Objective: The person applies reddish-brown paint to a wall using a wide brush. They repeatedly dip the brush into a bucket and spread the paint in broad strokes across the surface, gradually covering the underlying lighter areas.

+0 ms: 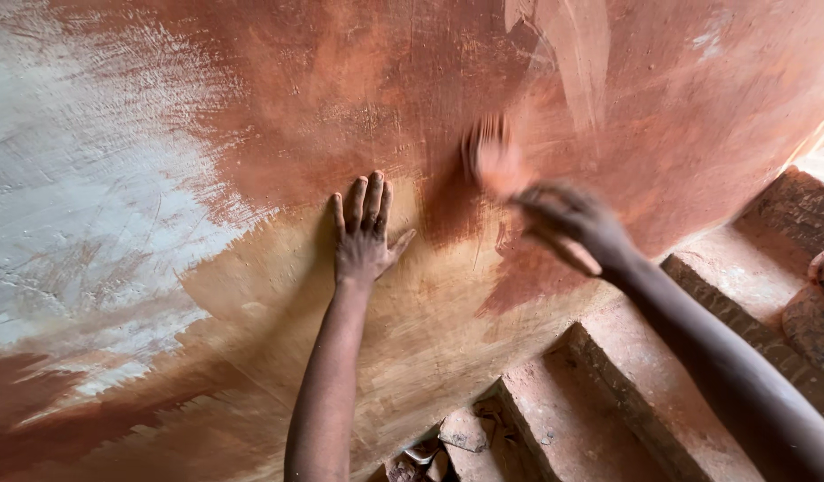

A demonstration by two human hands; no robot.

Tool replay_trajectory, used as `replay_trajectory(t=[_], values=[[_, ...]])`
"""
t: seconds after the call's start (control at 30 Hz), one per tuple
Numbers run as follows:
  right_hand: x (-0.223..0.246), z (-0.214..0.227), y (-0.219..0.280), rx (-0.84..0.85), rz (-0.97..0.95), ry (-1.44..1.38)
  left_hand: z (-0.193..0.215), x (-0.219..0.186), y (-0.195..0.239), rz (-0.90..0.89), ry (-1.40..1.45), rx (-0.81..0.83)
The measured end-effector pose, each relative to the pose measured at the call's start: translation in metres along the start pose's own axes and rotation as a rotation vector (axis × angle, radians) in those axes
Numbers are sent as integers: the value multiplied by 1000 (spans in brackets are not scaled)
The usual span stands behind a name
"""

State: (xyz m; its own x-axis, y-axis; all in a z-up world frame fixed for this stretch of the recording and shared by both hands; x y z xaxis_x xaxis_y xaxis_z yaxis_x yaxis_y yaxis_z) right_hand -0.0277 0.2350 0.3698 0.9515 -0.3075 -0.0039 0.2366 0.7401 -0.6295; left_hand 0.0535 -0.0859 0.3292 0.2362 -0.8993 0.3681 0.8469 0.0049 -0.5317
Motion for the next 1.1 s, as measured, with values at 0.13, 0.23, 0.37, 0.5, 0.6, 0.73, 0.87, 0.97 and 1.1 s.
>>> replay_trajectory(t=[0.13, 0.23, 0.37, 0.5, 0.6, 0.73, 0.87, 0.97, 1.1], values=[[25, -64, 39, 378, 56, -109, 6, -14, -1, 28, -36, -6], [39, -74, 45, 452, 217, 82, 21, -18, 5, 26, -117, -99], [40, -24, 17, 239, 273, 318, 39, -14, 12, -32, -278, -154], [41, 56, -22, -192, 127, 377, 46, 18, 4, -79, -68, 82], [61, 77, -35, -396, 80, 205, 73, 49, 11, 53, -131, -46], [50, 15, -32, -16, -587, -603, 60, 56, 15, 52, -270, 352], [120, -40, -29, 382, -119, -405, 59, 52, 14, 71, -296, 362], [154, -44, -34, 404, 337, 120, 64, 54, 14, 70, -323, 229], [92, -6, -63, 368, -431, -306, 60, 53, 17, 33, -291, 254]])
Point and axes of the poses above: each hand's wrist, its own y-axis away from the middle knuckle, its own z-axis out of the back of the hand, x = y × z, the point moved 7 cm from there along -y, towards the middle knuckle, and after that the axes turned 3 degrees about x, right-handed, at the moved point
